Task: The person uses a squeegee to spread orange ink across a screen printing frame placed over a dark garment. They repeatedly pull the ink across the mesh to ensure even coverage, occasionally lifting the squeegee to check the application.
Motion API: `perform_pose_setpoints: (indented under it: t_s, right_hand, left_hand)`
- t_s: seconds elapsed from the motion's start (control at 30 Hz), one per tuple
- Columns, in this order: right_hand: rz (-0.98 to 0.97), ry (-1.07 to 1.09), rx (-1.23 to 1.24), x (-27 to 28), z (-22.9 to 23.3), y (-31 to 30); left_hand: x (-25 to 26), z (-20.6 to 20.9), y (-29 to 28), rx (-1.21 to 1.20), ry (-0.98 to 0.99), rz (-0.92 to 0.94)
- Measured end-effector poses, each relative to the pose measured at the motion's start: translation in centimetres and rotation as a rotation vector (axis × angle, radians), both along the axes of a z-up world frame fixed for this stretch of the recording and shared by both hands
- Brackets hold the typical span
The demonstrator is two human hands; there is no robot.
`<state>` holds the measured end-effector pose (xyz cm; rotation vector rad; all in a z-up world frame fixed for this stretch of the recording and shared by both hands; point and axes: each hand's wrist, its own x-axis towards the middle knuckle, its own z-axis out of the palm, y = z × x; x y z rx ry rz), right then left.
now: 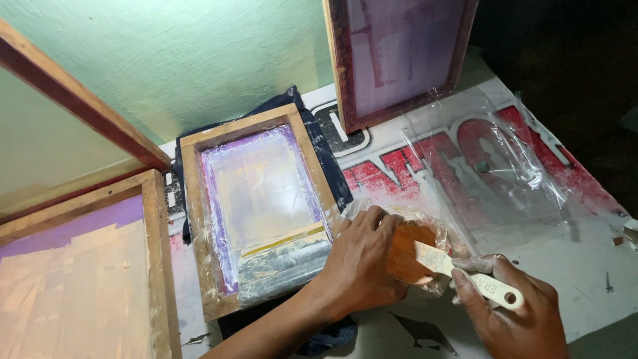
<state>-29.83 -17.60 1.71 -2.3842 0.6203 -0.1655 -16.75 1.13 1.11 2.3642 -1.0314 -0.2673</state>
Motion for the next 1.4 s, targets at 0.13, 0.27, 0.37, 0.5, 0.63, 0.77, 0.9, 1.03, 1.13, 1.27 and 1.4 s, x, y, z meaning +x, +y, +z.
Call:
perform_pose_setpoints:
  t_s: [0.13, 0.27, 0.37, 0.5, 0.63, 0.77, 0.9, 1.03, 1.13, 1.27, 1.4]
  right_hand:
    - [-0.045, 0.016, 0.042, 0.2, 0.6, 0.5]
    - [-0.036, 0.025, 0.078, 0.6, 0.2, 0.5]
    - [-0.010, -0.019, 0.081, 0.6, -0.2, 0.5]
    - [-0.039, -0.026, 0.135, 1.2, 0.4, 1.0]
    - [-0.086, -0.016, 0.210, 1.6, 1.9, 1.6]
    - [-0.309, 0.023, 0.486, 2.2, 3.5, 2.7]
    - [-0.299, -0.096, 0.505, 1.5, 2.7, 2.7]
    - [-0.336, -0.129, 0.534, 1.4, 3.5, 3.3]
    - [-0.352, -0.168, 0.536, 1.1, 4.0, 3.5]
    - [-0.346, -0.226, 0.542, 0.8, 3.1, 2.8]
    - [-0.388, -0.264, 0.655, 0.4, 2.5, 2.4]
  left_hand:
    - [0.1, -0.4, 0.0, -0.027, -0.044, 0.015]
    - [0.2, -0.2, 0.1, -0.044, -0.036, -0.009]
    - [0.4, -0.1, -0.1, -0.026, -0.025, -0.015]
    - [0.6, -0.7, 0.0, -0.017, -0.021, -0.021]
    - [1.1, -1.0, 0.0, -0.036, -0.053, -0.039]
    - [1.1, 0.0, 0.1, -0.008, 0.044, -0.041]
    - [1.3, -0.1, 0.1, -0.005, 0.063, -0.053]
    - [1.4, -0.1, 0.0, -0.011, 0.057, -0.043]
    - [1.4, 0.1, 0.0, 0.001, 0.053, -0.055]
    - [1.3, 0.3, -0.1, 0.023, 0.083, -0.047]
    - [1.2, 0.7, 0.0, -0.009, 0.091, -0.040]
